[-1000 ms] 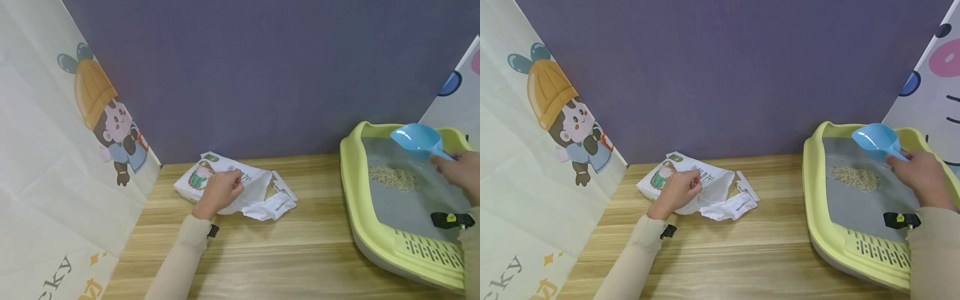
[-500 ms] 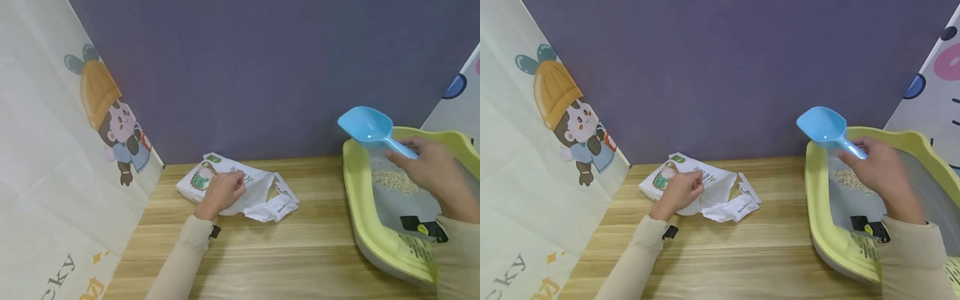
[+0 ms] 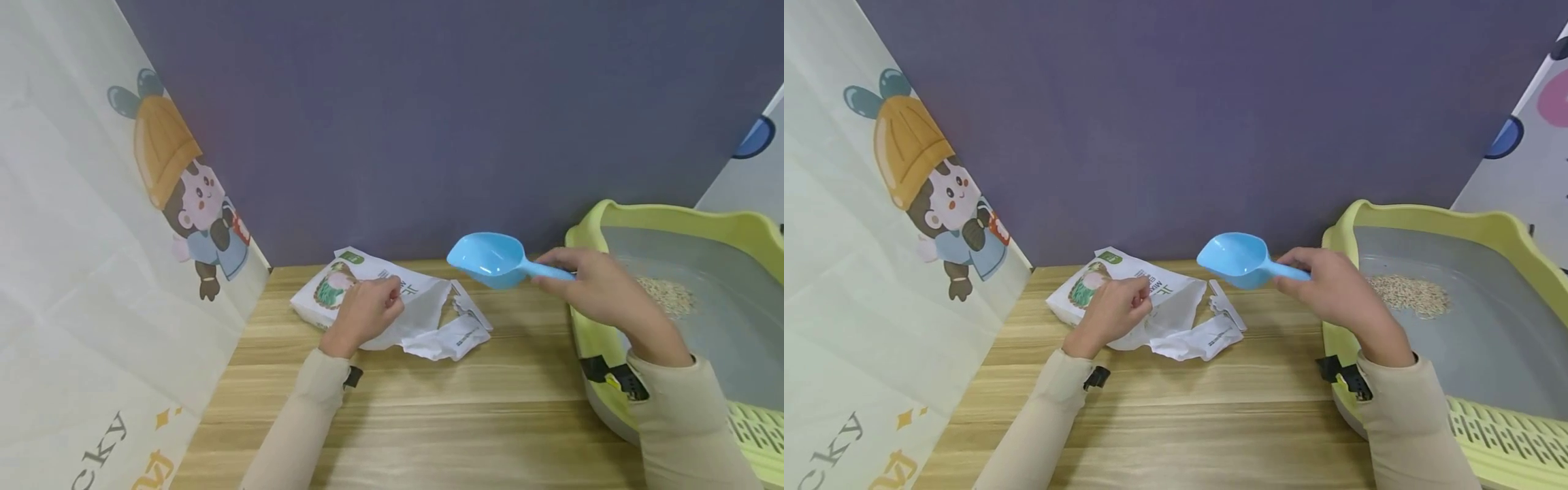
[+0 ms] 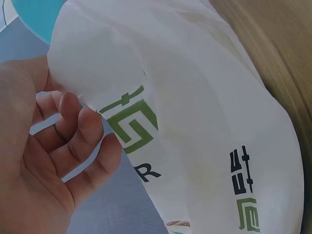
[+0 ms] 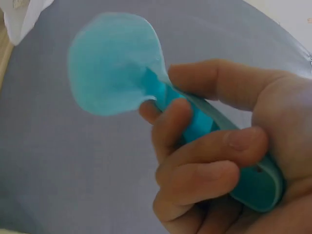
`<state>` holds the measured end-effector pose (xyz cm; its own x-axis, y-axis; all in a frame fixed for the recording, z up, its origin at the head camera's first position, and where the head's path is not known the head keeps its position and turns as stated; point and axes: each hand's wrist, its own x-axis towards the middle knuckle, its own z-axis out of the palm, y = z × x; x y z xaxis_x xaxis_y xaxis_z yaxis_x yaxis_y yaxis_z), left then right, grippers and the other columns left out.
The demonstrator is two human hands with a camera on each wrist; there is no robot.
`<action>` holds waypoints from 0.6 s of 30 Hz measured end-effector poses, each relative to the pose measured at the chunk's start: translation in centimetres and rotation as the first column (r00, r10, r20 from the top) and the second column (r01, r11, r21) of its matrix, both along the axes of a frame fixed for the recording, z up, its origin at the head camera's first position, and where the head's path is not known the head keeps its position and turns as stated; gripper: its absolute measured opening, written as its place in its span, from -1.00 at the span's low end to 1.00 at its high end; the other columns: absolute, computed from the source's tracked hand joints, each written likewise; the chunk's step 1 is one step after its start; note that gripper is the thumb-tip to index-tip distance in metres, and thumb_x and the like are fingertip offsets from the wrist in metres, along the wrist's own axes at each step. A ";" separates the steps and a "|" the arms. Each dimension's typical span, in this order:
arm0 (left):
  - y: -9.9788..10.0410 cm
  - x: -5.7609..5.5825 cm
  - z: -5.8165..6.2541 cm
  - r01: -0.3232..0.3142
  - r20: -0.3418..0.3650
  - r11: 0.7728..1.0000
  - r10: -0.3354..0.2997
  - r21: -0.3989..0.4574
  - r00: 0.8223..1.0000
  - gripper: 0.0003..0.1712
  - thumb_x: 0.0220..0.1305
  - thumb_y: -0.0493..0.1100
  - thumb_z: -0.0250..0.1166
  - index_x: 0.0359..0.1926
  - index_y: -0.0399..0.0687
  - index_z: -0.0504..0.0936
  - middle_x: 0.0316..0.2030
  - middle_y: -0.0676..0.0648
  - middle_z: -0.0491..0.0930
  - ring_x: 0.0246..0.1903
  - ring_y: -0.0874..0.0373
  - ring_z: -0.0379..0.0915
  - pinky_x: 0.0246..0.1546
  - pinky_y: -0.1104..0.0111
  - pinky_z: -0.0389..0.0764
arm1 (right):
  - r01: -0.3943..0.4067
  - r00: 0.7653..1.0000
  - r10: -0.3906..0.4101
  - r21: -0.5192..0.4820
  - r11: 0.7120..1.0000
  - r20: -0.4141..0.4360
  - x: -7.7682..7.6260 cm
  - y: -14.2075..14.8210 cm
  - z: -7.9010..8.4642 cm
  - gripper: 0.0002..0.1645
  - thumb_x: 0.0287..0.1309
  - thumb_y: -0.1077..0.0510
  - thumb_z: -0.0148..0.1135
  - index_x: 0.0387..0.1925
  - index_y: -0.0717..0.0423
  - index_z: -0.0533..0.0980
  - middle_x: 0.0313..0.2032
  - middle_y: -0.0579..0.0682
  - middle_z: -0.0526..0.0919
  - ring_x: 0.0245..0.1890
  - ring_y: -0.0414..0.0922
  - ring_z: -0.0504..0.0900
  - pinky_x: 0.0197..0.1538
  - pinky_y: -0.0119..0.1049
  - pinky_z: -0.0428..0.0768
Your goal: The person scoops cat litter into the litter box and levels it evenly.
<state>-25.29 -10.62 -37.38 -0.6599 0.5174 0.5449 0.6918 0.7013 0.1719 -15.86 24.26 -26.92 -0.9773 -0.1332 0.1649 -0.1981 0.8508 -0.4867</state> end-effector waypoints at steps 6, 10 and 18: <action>0.0 -0.1 -0.1 -0.002 0.007 1.000 0.002 -0.006 1.000 -0.78 0.12 -0.25 0.24 -0.54 0.07 0.38 -0.67 0.16 0.28 -0.67 0.29 0.16 -0.64 0.43 0.17 | -0.108 0.992 0.109 -0.015 0.994 0.069 0.2 -1.5 -0.8 -0.67 0.29 0.04 0.32 -0.02 0.15 0.68 -0.49 -0.10 0.52 -0.54 -0.19 0.32 -0.45 -0.30 0.34; 0.1 -0.1 0.0 -0.003 0.003 1.000 0.003 -0.009 1.000 -0.78 0.12 -0.25 0.24 -0.54 0.07 0.39 -0.67 0.16 0.29 -0.66 0.29 0.18 -0.63 0.42 0.19 | -0.148 0.986 0.146 0.010 0.989 0.075 0.0 -2.2 -1.4 -0.70 0.25 0.05 0.36 -0.07 0.13 0.70 -0.44 -0.14 0.63 -0.53 -0.21 0.39 -0.42 -0.32 0.38; 0.1 -0.1 0.0 -0.007 0.007 1.000 0.007 -0.005 1.000 -0.79 0.13 -0.26 0.24 -0.53 0.07 0.40 -0.67 0.15 0.29 -0.66 0.28 0.21 -0.62 0.40 0.23 | -0.156 0.986 0.152 0.048 0.987 0.069 -1.2 -4.3 -3.3 -0.74 0.20 0.07 0.40 -0.12 0.11 0.72 -0.33 -0.09 0.74 -0.48 -0.21 0.51 -0.38 -0.28 0.45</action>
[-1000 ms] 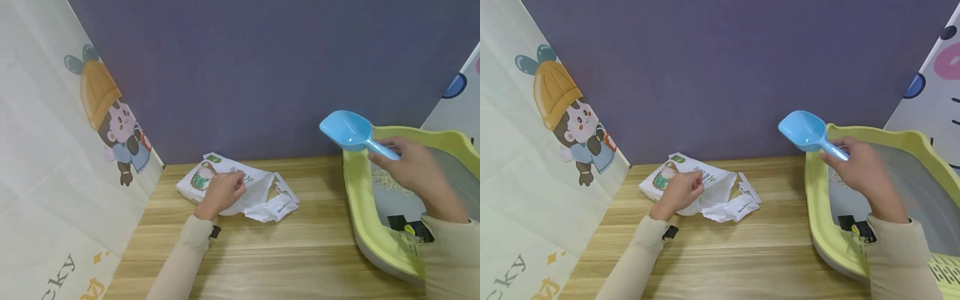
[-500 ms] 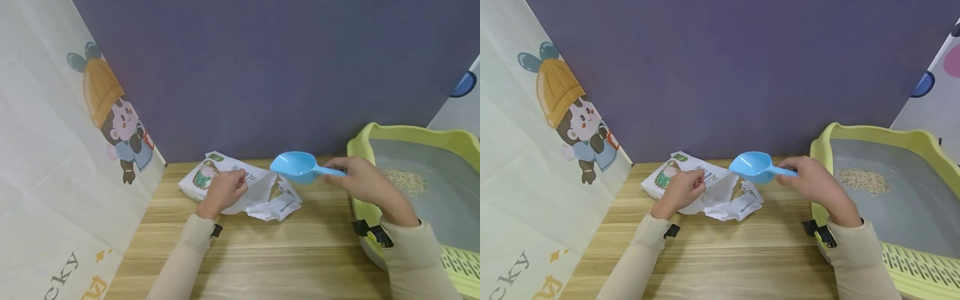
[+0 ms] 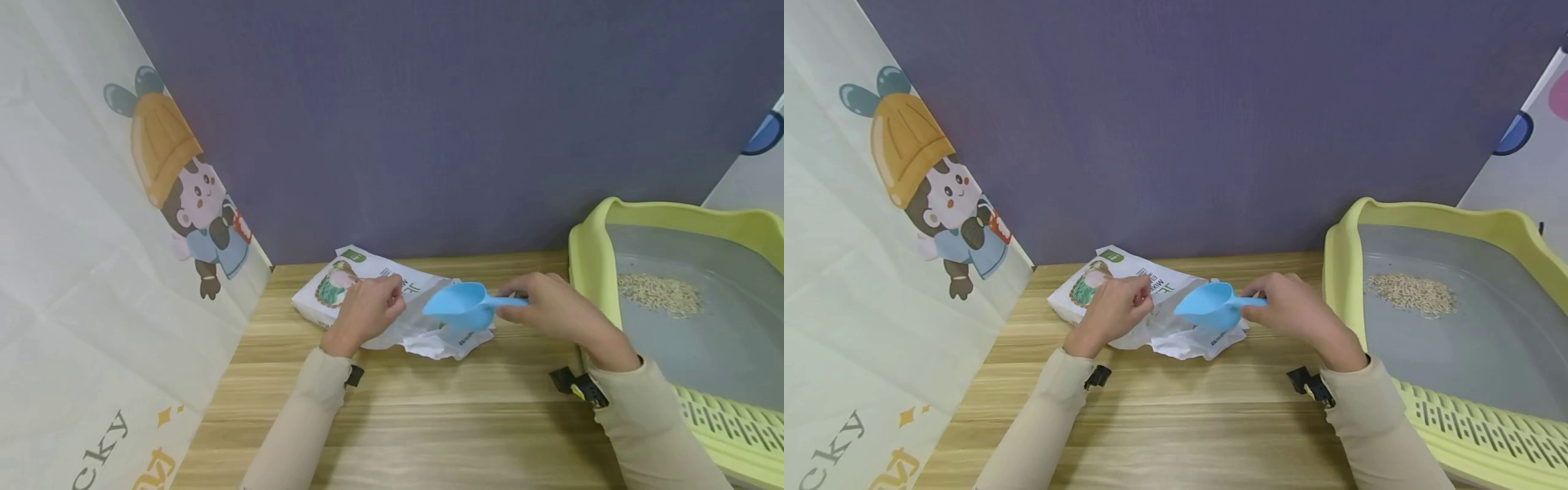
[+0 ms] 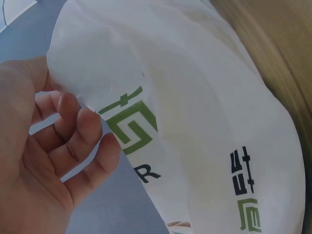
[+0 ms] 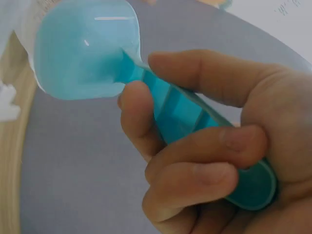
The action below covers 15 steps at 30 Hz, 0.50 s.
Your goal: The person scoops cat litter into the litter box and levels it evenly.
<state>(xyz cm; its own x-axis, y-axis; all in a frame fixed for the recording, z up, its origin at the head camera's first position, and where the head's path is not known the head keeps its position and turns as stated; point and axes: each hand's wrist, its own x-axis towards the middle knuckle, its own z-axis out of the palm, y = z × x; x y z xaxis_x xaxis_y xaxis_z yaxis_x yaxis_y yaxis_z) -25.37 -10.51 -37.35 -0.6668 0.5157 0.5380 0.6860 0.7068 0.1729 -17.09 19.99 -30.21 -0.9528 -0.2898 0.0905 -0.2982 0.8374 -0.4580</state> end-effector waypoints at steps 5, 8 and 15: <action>0.1 -0.1 0.0 0.001 0.006 1.000 -0.001 -0.001 1.000 -0.78 0.14 -0.26 0.24 -0.54 0.07 0.40 -0.67 0.16 0.28 -0.66 0.29 0.19 -0.62 0.42 0.21 | 0.014 1.000 -0.014 -0.005 1.000 -0.013 -0.7 -1.9 -1.4 -0.77 0.17 0.06 0.41 -0.20 0.10 0.69 -0.35 -0.04 0.75 -0.42 -0.20 0.61 -0.38 -0.28 0.52; 0.2 0.0 0.1 0.000 0.006 1.000 0.000 -0.005 1.000 -0.78 0.14 -0.27 0.24 -0.54 0.07 0.40 -0.67 0.16 0.27 -0.66 0.29 0.19 -0.62 0.42 0.20 | 0.011 0.999 -0.011 -0.006 1.000 -0.039 -1.1 -2.6 -2.2 -0.79 0.15 0.07 0.43 -0.21 0.08 0.70 -0.38 -0.06 0.74 -0.45 -0.21 0.60 -0.39 -0.30 0.52; 0.3 0.0 0.0 0.003 -0.010 1.000 -0.003 -0.010 1.000 -0.78 0.13 -0.26 0.25 -0.54 0.08 0.40 -0.68 0.16 0.28 -0.66 0.29 0.19 -0.63 0.42 0.20 | -0.043 0.998 0.042 -0.024 0.999 -0.055 -2.0 -3.1 -3.7 -0.79 0.14 0.11 0.45 -0.19 0.09 0.76 -0.26 0.01 0.81 -0.37 -0.21 0.66 -0.33 -0.28 0.59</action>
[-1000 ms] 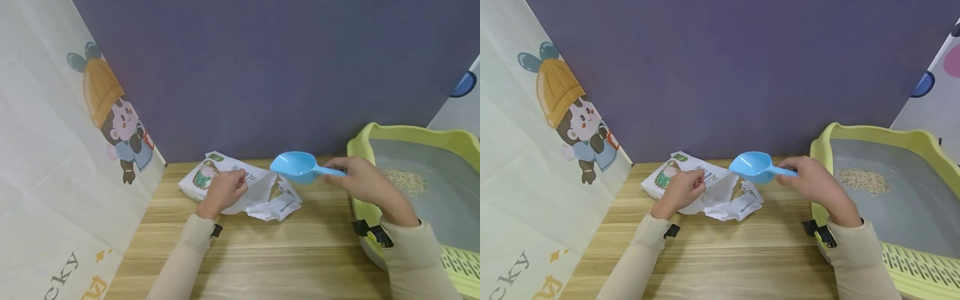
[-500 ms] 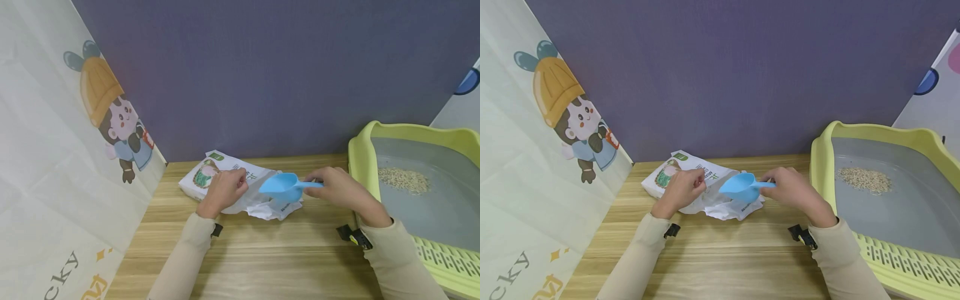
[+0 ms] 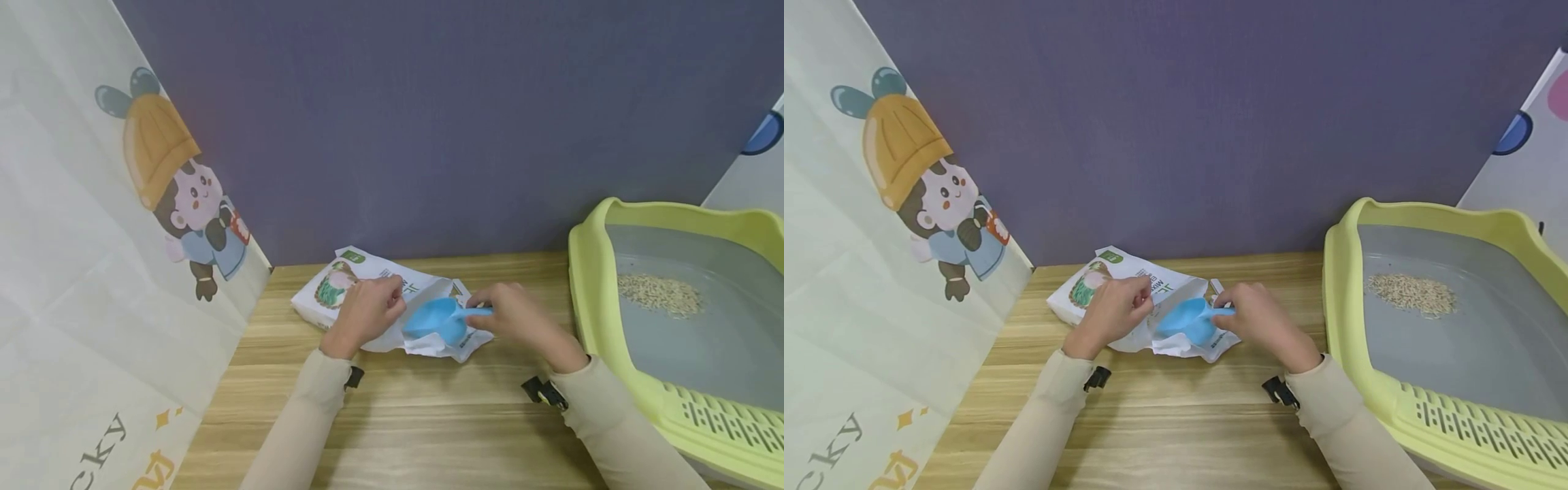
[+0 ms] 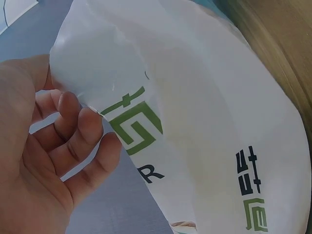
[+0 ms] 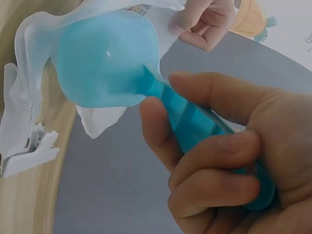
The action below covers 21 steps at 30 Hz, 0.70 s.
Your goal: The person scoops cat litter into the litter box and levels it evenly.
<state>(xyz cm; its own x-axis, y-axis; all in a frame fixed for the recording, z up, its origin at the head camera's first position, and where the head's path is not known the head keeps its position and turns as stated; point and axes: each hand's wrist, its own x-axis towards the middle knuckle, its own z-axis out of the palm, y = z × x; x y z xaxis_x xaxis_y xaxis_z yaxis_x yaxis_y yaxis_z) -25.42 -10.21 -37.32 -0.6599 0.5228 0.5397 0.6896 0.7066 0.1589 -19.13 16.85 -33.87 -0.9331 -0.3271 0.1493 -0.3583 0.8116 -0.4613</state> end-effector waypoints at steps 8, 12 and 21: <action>0.1 0.0 -0.3 -0.002 -0.015 1.000 0.002 -0.005 1.000 -0.76 0.11 -0.25 0.25 -0.55 0.10 0.37 -0.69 0.18 0.25 -0.68 0.31 0.15 -0.64 0.43 0.15 | -0.024 0.995 0.024 -0.005 1.000 0.094 -0.7 -0.4 -0.6 -0.69 0.20 0.11 0.41 -0.05 0.14 0.74 -0.07 0.08 0.80 -0.50 -0.21 0.45 -0.41 -0.34 0.43; 0.1 0.0 -0.3 0.002 -0.017 1.000 -0.002 -0.005 1.000 -0.76 0.11 -0.25 0.25 -0.55 0.09 0.37 -0.69 0.18 0.24 -0.68 0.31 0.13 -0.65 0.43 0.13 | -0.044 0.992 0.044 -0.003 0.999 0.114 -1.0 -0.8 -0.9 -0.67 0.23 0.10 0.38 -0.01 0.15 0.73 -0.05 0.08 0.79 -0.58 -0.20 0.29 -0.45 -0.34 0.32; 0.2 -0.2 -0.4 0.013 -0.004 1.000 -0.013 -0.002 1.000 -0.75 0.12 -0.25 0.27 -0.55 0.07 0.37 -0.68 0.18 0.24 -0.68 0.30 0.13 -0.64 0.43 0.12 | -0.063 0.993 0.063 -0.009 0.998 0.101 -1.6 -1.8 -1.8 -0.65 0.24 0.11 0.39 0.01 0.18 0.72 0.00 0.13 0.77 -0.62 -0.24 0.29 -0.47 -0.36 0.35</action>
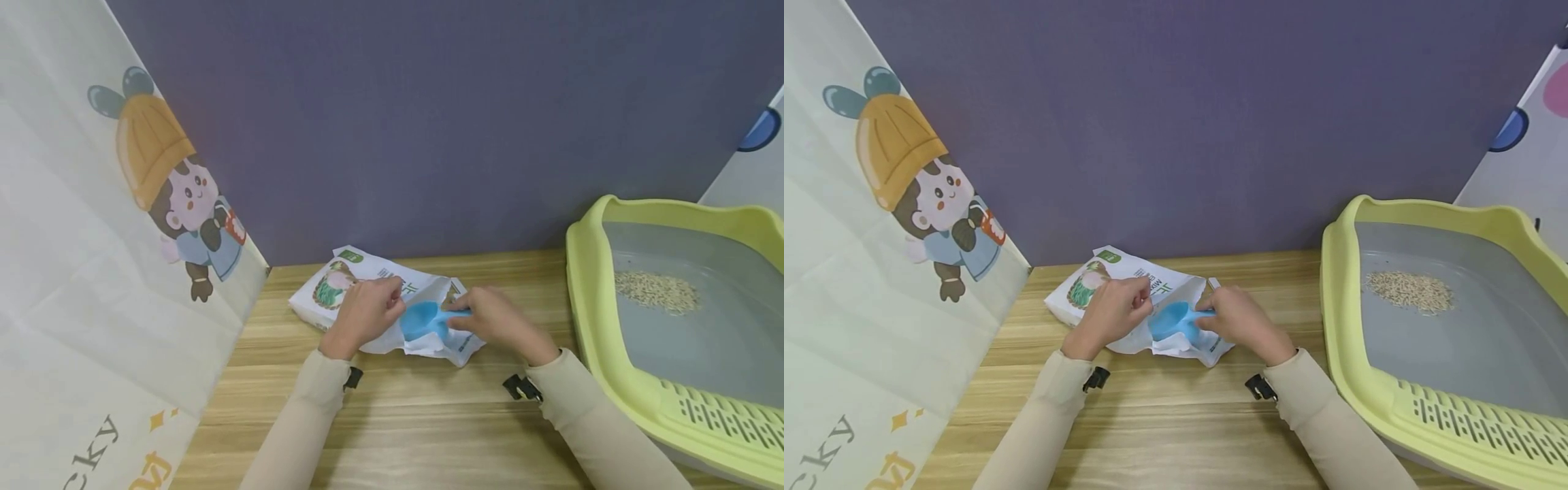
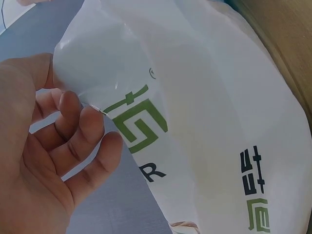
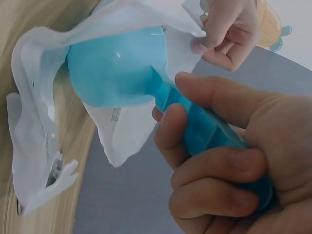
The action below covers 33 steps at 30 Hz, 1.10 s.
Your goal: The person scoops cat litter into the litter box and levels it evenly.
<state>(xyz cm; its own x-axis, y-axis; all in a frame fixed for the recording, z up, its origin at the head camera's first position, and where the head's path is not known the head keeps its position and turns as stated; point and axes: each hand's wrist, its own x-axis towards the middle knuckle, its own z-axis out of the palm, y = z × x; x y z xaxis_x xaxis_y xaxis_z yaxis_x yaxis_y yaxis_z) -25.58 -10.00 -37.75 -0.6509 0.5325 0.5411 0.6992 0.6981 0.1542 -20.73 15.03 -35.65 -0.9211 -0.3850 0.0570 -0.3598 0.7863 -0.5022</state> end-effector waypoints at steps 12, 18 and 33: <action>0.0 0.0 0.0 0.001 -0.008 1.000 -0.001 0.000 1.000 -0.75 0.12 -0.24 0.28 -0.54 0.08 0.38 -0.68 0.18 0.26 -0.67 0.29 0.16 -0.64 0.42 0.15 | -0.020 0.998 0.020 -0.009 1.000 -0.065 -0.6 -2.1 -1.4 -0.68 0.24 0.12 0.37 -0.04 0.21 0.73 -0.13 0.08 0.81 -0.58 -0.25 0.35 -0.36 -0.37 0.40; -0.1 0.1 0.0 0.006 -0.012 1.000 -0.006 0.003 1.000 -0.75 0.11 -0.25 0.28 -0.55 0.07 0.38 -0.68 0.17 0.26 -0.68 0.28 0.14 -0.64 0.42 0.14 | 0.007 0.996 -0.009 -0.017 1.000 -0.094 -0.6 -2.9 -2.0 -0.66 0.23 0.10 0.38 -0.02 0.20 0.72 -0.12 0.11 0.81 -0.62 -0.23 0.27 -0.20 -0.19 0.45; -0.1 -0.1 -0.1 0.001 0.006 1.000 -0.001 0.004 1.000 -0.75 0.13 -0.26 0.27 -0.54 0.07 0.37 -0.69 0.18 0.23 -0.69 0.30 0.10 -0.65 0.44 0.11 | 0.102 0.993 -0.108 -0.141 0.985 -0.042 -0.9 -4.3 -3.5 -0.63 0.22 0.10 0.40 0.02 0.17 0.71 -0.10 0.10 0.80 -0.46 -0.22 0.53 -0.35 -0.36 0.51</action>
<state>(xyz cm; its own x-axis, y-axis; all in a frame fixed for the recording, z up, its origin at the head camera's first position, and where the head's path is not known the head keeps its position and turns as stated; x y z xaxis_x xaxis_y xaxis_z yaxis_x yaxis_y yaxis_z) -25.68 -10.11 -37.84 -0.6536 0.5306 0.5396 0.6987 0.6971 0.1609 -21.61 10.71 -39.13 -0.9508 -0.2716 0.1489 -0.3057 0.7454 -0.5924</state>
